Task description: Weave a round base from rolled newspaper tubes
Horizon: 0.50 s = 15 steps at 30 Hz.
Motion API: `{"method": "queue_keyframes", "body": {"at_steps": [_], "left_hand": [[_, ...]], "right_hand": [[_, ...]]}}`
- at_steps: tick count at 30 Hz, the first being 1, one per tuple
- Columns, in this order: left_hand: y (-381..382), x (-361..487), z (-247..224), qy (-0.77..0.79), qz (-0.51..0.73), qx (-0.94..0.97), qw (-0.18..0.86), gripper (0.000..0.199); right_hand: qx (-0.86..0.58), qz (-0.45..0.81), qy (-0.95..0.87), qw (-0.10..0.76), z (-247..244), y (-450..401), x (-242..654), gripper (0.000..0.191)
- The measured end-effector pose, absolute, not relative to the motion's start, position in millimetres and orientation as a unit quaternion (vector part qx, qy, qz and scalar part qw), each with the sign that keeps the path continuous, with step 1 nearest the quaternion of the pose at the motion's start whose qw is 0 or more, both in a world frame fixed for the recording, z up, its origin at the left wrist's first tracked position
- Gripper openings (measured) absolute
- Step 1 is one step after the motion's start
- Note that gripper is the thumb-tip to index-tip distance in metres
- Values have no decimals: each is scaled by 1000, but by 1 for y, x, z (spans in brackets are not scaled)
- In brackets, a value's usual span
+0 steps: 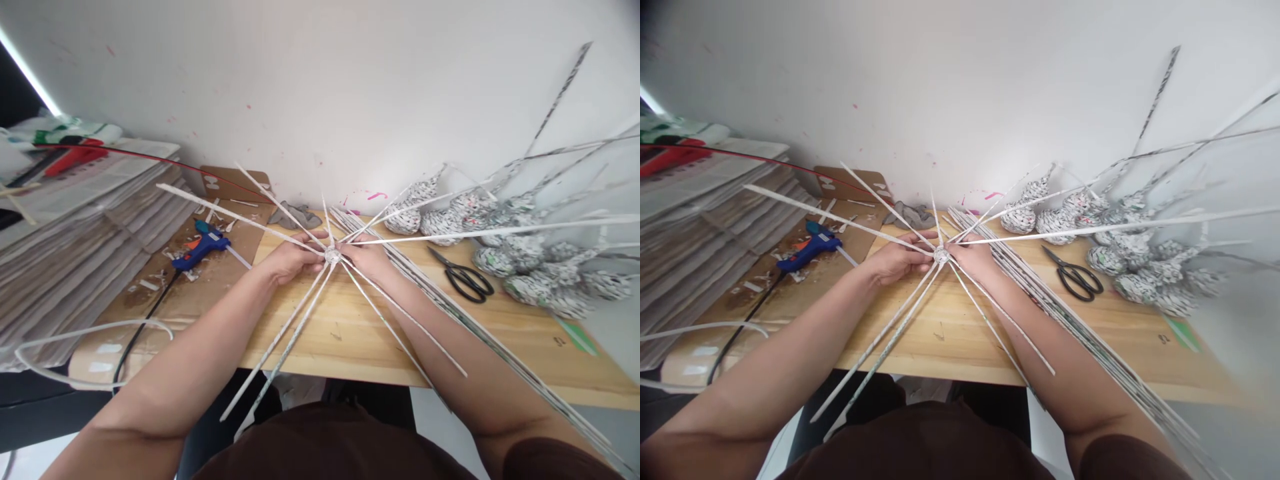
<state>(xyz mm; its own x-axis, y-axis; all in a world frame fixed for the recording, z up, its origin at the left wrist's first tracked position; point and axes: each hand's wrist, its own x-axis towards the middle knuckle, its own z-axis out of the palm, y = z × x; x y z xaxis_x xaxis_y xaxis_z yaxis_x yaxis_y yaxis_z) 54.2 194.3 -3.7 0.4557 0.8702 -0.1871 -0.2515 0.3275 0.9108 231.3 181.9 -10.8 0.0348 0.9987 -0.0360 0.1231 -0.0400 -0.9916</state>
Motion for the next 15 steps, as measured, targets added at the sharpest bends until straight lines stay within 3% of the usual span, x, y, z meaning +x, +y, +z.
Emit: {"method": "queue_keyframes", "body": {"at_steps": [3, 9, 15], "left_hand": [[197, 48, -3, 346, 349, 477, 729, 60], [205, 37, 3, 360, 325, 465, 740, 55], [205, 44, -8, 352, 317, 470, 745, 48]], "right_hand": [[-538, 462, -523, 473, -10, 184, 234, 15], [-480, 562, -516, 433, -2, 184, 238, 17], [-482, 540, -550, 418, 2, 175, 234, 16]]}}
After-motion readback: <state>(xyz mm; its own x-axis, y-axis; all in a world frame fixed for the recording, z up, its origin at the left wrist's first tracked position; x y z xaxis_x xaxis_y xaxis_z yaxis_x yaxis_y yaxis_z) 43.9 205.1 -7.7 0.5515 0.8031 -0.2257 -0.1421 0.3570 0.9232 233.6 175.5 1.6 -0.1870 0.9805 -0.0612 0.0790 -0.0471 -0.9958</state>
